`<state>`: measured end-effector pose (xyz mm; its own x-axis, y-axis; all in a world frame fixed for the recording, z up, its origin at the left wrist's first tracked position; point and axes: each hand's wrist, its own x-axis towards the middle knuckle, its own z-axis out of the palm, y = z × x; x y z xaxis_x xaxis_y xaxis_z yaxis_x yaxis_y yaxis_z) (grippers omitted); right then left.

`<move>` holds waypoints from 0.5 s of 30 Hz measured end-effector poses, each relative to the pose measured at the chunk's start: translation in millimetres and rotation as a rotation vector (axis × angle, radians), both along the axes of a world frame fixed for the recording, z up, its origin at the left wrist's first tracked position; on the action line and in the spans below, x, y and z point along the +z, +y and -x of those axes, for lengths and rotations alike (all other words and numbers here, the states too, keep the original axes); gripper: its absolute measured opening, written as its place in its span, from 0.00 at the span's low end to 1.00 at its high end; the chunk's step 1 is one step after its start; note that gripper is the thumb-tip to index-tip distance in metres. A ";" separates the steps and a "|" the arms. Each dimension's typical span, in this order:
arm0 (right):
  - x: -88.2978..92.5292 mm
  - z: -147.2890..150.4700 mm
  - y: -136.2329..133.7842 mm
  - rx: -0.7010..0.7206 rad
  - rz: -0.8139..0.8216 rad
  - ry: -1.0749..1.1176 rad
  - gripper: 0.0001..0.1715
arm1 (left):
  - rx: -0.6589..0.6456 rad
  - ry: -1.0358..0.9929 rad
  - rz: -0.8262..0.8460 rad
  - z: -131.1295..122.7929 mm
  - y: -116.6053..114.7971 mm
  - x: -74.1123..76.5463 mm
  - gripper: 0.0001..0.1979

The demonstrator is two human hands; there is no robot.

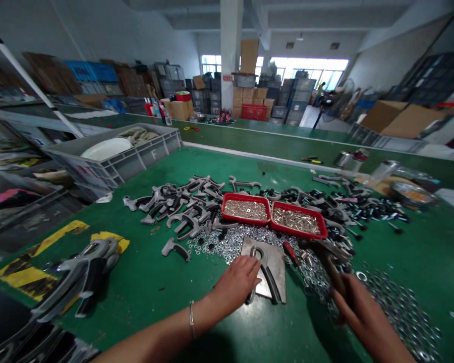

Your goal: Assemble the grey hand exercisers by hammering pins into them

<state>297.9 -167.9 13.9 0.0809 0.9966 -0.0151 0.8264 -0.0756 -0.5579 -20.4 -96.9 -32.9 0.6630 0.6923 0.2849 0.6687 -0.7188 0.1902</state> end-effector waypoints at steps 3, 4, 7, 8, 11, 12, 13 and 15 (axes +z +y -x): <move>19.6 45.9 32.2 0.213 0.115 0.087 0.21 | 0.028 0.046 0.000 -5.7 -2.4 1.2 0.19; 23.8 60.2 41.2 0.247 0.132 0.093 0.21 | 0.035 0.052 0.009 -6.8 -1.5 1.7 0.19; 27.4 92.2 61.1 0.254 0.104 0.111 0.23 | 0.058 0.039 0.015 -8.8 0.8 1.4 0.17; 25.9 98.2 65.9 0.247 0.092 0.100 0.23 | 0.059 0.028 0.013 -9.2 0.8 0.9 0.17; 19.1 103.0 77.2 0.249 0.161 0.027 0.23 | 0.062 0.006 0.043 -10.6 -0.2 0.1 0.15; 17.5 101.9 79.8 0.261 0.200 0.018 0.23 | 0.064 0.002 0.060 -11.1 -0.4 0.5 0.15; 16.6 100.5 81.7 0.275 0.223 0.028 0.24 | 0.069 -0.002 0.074 -11.7 -0.2 1.4 0.14; 17.0 99.0 83.1 0.292 0.193 0.074 0.26 | 0.081 -0.017 0.094 -12.6 1.2 4.3 0.15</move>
<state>198.9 -84.8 30.9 -0.2151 0.9559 -0.2001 0.7867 0.0482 -0.6155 -7.9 -95.7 -28.6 0.5990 0.7679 0.2271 0.7203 -0.6406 0.2662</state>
